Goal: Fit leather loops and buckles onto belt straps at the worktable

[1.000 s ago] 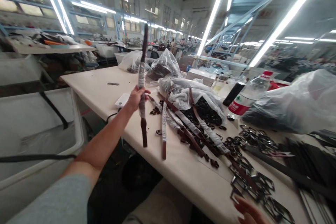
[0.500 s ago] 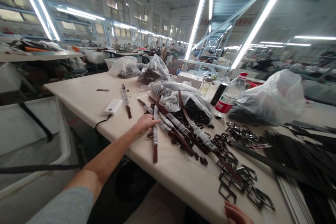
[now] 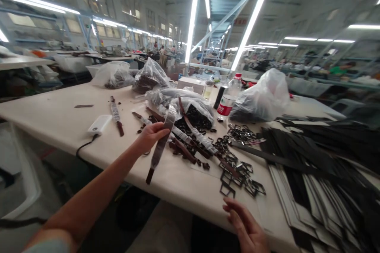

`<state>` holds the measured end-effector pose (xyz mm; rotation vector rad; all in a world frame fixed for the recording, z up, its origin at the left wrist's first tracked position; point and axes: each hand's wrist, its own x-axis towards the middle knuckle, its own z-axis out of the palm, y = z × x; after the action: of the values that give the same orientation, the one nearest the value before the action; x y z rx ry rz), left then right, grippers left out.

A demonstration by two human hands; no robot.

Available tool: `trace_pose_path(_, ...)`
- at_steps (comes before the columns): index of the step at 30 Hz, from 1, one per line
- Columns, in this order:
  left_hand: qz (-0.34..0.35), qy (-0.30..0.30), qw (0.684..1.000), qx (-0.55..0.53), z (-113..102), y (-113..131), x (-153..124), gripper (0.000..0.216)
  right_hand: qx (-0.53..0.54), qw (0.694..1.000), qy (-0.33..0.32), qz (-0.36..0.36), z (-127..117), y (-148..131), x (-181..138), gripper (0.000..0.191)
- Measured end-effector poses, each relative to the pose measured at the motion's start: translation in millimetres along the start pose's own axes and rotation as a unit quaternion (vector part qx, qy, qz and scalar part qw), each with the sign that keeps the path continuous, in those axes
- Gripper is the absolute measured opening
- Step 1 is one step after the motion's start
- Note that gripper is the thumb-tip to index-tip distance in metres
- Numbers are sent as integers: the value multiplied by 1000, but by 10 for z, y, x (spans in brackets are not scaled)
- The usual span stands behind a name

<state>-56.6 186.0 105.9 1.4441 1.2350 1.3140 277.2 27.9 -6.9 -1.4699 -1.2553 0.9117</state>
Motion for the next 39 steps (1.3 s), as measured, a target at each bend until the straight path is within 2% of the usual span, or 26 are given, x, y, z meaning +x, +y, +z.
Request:
trace_pose_path(1,10,-39,999,-3,63,95,-150,35,26,999,-29,2,21,-115,9,45)
trace_pose_path(3,23,-133,991,22,197,234,-452,25,91,995,-40,-2,68,-342,47,48)
trace_pose_path(7,49,-304,946,104,471,279,-964,24,265,960,-94,18,127,-702,144,69)
trace_pose_path(9,31,-401,908,117,583,206,-1153,26,303,948,-87,29,114,-804,153,74)
trace_pose_path(12,-57,-490,865,94,671,34,-1363,31,350,933,-29,77,48,-825,69,56)
trace_pose_path(14,-144,-500,852,63,672,-92,-1468,35,371,923,-8,99,-10,-757,-40,45)
trace_pose_path(17,-274,-492,826,4,628,-269,-1591,43,374,918,10,129,-100,-592,-209,40)
trace_pose_path(21,-374,-475,795,-44,583,-445,-1707,45,311,929,65,187,-197,-393,-348,40)
trace_pose_path(24,-408,-464,783,-66,582,-508,-1768,43,277,936,77,202,-240,-321,-399,38)
trace_pose_path(31,-461,-445,763,-85,610,-566,-1818,44,289,931,78,210,-255,-299,-472,26)
trace_pose_path(37,-506,-445,733,-93,609,-605,-1803,43,296,931,66,203,-250,-248,-514,25)
trace_pose_path(39,-516,-434,732,-100,625,-575,-1810,41,295,932,68,201,-249,-225,-532,26)
